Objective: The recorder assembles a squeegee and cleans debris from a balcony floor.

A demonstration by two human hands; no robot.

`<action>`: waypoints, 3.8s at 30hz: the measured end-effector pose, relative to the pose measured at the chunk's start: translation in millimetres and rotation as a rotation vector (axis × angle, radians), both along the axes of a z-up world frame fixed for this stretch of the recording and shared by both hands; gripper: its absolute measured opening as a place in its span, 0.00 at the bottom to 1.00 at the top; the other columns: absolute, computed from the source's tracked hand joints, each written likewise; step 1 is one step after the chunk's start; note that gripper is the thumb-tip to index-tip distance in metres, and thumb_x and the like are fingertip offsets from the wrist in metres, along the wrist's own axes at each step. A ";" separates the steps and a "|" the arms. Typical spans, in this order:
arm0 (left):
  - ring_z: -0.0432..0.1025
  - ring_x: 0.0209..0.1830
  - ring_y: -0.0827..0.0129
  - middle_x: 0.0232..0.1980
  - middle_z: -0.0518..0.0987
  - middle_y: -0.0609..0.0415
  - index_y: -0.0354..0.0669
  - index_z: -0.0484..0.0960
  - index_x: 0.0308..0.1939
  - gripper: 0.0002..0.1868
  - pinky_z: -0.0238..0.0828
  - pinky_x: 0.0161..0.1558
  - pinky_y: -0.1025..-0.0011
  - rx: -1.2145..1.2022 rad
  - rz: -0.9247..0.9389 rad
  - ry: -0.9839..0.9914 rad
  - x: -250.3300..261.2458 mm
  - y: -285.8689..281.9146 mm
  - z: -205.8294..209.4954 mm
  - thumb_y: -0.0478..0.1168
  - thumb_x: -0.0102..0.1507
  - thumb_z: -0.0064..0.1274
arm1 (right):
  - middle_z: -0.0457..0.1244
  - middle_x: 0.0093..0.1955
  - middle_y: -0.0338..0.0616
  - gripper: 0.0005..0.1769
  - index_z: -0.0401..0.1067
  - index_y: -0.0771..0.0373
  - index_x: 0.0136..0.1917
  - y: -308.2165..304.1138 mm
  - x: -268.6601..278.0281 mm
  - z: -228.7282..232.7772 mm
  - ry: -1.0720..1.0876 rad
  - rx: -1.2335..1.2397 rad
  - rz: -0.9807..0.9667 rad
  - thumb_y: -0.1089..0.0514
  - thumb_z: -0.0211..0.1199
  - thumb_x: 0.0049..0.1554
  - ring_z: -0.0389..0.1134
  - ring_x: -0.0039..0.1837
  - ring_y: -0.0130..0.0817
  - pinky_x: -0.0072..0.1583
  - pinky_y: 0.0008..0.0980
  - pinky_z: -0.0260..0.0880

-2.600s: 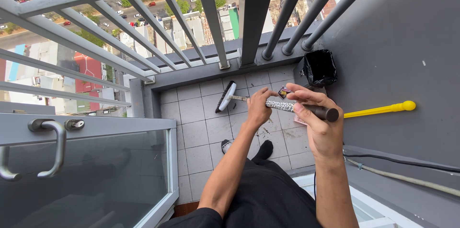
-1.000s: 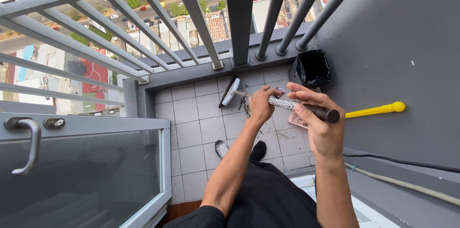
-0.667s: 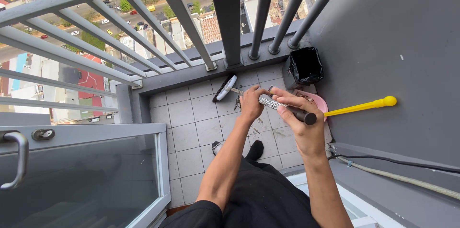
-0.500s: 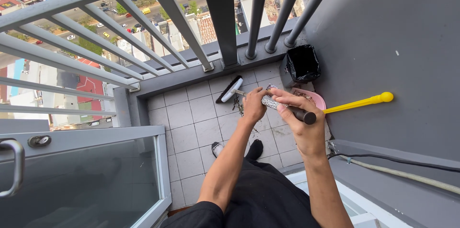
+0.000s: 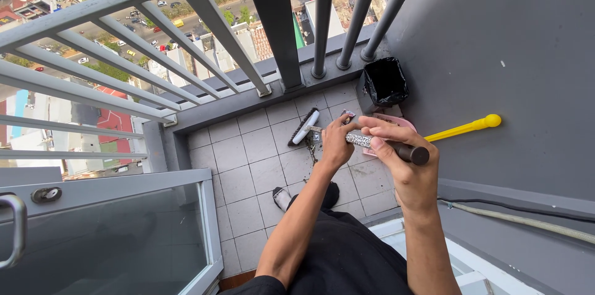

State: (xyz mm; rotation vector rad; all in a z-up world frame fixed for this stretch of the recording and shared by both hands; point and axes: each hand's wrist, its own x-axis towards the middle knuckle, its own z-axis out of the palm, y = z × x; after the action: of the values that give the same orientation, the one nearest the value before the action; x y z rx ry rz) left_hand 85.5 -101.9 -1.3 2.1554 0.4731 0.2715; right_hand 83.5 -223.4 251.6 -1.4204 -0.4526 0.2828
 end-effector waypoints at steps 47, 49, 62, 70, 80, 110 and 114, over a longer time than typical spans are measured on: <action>0.60 0.72 0.48 0.71 0.71 0.48 0.62 0.88 0.51 0.28 0.44 0.69 0.37 0.054 0.178 0.062 -26.7 44.4 3.7 0.26 0.54 0.54 | 0.71 0.58 0.56 0.09 0.73 0.68 0.53 31.0 -6.7 -19.4 -0.002 0.067 0.045 0.72 0.61 0.59 0.74 0.58 0.36 0.57 0.31 0.75; 0.61 0.72 0.49 0.71 0.71 0.49 0.63 0.88 0.51 0.28 0.45 0.70 0.38 0.065 0.206 0.065 -33.3 51.3 -2.1 0.26 0.54 0.53 | 0.71 0.59 0.57 0.09 0.73 0.68 0.53 37.0 -8.8 -19.9 0.038 0.043 0.058 0.72 0.61 0.58 0.73 0.57 0.35 0.51 0.29 0.73; 0.62 0.72 0.52 0.70 0.72 0.51 0.64 0.86 0.53 0.25 0.44 0.69 0.33 0.065 0.348 0.117 -61.7 64.6 -25.1 0.32 0.53 0.64 | 0.68 0.64 0.56 0.12 0.71 0.69 0.56 59.6 -9.4 -54.0 0.105 0.146 0.166 0.74 0.61 0.59 0.72 0.63 0.36 0.67 0.33 0.72; 0.62 0.72 0.50 0.69 0.72 0.48 0.59 0.85 0.54 0.24 0.46 0.69 0.32 0.075 0.372 0.083 -55.7 54.1 -35.8 0.33 0.54 0.63 | 0.69 0.62 0.53 0.13 0.70 0.67 0.60 68.6 -12.5 -51.4 0.071 0.064 0.100 0.72 0.60 0.62 0.71 0.64 0.35 0.68 0.31 0.71; 0.68 0.64 0.48 0.62 0.77 0.47 0.56 0.81 0.57 0.19 0.60 0.61 0.48 0.033 0.330 -0.025 -41.9 45.7 -38.8 0.44 0.62 0.61 | 0.65 0.69 0.57 0.17 0.71 0.68 0.57 55.5 2.9 -34.4 0.028 -0.007 0.229 0.76 0.57 0.55 0.70 0.69 0.39 0.71 0.35 0.70; 0.67 0.68 0.45 0.70 0.73 0.42 0.62 0.86 0.51 0.30 0.59 0.65 0.50 -0.072 0.190 -0.097 -5.6 15.8 20.1 0.25 0.51 0.53 | 0.69 0.63 0.59 0.10 0.73 0.65 0.50 22.2 13.9 0.9 -0.021 0.085 0.145 0.74 0.61 0.56 0.73 0.63 0.40 0.66 0.37 0.75; 0.66 0.69 0.46 0.70 0.73 0.44 0.65 0.87 0.49 0.31 0.57 0.66 0.51 -0.055 0.218 -0.046 -18.5 31.9 14.2 0.24 0.51 0.53 | 0.69 0.63 0.60 0.10 0.73 0.65 0.51 30.7 7.6 -7.0 -0.008 0.123 0.135 0.75 0.61 0.59 0.73 0.63 0.40 0.68 0.36 0.74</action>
State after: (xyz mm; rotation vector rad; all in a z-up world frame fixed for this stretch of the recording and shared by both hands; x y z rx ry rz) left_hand 67.0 -70.0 12.9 2.0412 0.6829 0.4234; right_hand 91.2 -192.7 244.6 -1.2739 -0.5644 0.3526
